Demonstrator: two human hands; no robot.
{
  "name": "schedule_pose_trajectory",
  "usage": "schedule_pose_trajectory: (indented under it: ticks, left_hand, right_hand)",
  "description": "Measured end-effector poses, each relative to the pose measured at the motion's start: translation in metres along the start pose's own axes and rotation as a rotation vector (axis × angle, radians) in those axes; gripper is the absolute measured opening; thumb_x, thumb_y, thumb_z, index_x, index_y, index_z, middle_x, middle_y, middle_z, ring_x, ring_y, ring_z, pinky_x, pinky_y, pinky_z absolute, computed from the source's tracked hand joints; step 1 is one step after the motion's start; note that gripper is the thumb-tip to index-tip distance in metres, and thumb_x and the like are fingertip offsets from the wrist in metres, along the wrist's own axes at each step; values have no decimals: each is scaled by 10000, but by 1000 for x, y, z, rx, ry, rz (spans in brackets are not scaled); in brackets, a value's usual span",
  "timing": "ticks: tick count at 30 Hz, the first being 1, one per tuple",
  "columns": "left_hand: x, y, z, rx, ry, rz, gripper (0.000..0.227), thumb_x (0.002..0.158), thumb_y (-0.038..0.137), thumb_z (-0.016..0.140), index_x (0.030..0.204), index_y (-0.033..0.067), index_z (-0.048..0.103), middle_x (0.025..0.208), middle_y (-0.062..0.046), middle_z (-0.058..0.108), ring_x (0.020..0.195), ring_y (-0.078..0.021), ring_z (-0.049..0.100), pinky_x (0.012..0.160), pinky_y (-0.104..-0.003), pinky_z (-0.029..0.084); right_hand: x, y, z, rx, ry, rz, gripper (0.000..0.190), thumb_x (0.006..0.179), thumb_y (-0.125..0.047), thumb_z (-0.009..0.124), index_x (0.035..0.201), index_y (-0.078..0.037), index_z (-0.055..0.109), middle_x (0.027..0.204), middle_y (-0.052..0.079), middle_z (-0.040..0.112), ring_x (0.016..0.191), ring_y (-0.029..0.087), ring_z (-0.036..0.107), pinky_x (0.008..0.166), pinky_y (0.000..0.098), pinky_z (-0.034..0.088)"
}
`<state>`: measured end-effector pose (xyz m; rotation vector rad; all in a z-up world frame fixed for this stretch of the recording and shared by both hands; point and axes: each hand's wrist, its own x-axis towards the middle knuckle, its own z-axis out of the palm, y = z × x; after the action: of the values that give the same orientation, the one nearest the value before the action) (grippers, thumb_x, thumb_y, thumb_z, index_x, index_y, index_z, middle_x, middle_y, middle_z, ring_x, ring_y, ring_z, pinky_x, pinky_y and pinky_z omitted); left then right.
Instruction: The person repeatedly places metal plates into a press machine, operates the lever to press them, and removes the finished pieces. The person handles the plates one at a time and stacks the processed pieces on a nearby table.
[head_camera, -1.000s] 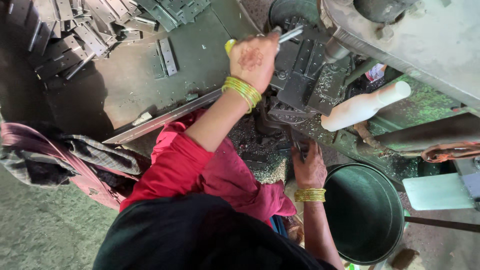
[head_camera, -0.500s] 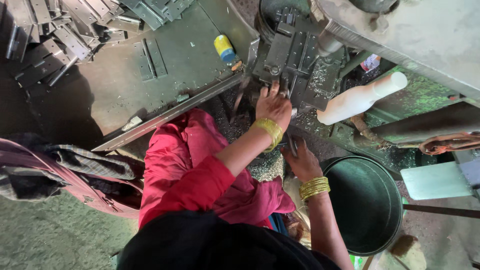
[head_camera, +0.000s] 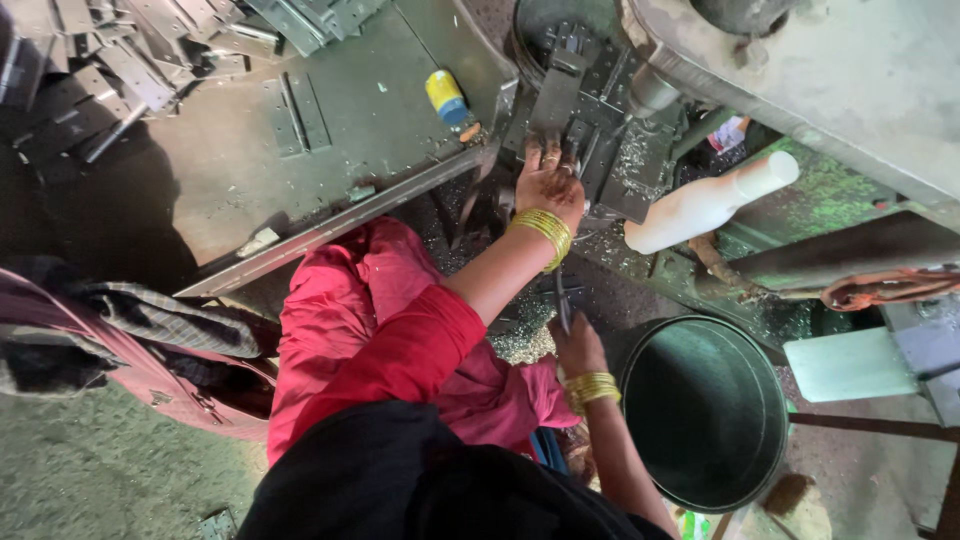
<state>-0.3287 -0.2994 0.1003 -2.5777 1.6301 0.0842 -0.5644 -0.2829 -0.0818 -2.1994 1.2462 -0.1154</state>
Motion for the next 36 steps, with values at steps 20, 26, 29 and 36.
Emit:
schedule_pose_trajectory:
  ticks: [20,26,29,36]
  left_hand:
    - [21,4,-22,-27,-23,1,571,968,120,354,1532,34,308,1674,-97,177,1529,-289,145,1203,-609,3]
    - [29,5,-14,-16,21,-9,554,1019,142,332,1560,23,296,1682,-118,198,1552,-292,141,1224,-607,-13]
    - [41,-2,-18,20,2,-28,551,1034,151,323,1570,30,283,1687,-116,194,1558,-293,140,1228,-615,-14]
    - [66,10,-17,98,-39,-16,545,1067,174,302,1594,46,251,1699,-110,182,1574,-296,136,1239,-635,-16]
  right_hand:
    - [-17,-27,-7,77,5,84,438,922,-414,677,1087,-11,627,988,309,710,955,506,673,807,552,508]
    - [-16,-16,-14,9,16,28,451,934,-434,676,1076,-9,632,983,307,711,971,504,684,811,562,531]
    - [-8,-19,-43,-108,19,-87,478,915,-433,690,1148,-22,616,1017,301,703,982,512,666,811,579,513]
    - [-35,-31,14,65,37,162,442,939,-406,653,1202,-53,612,1019,266,715,951,484,688,808,554,529]
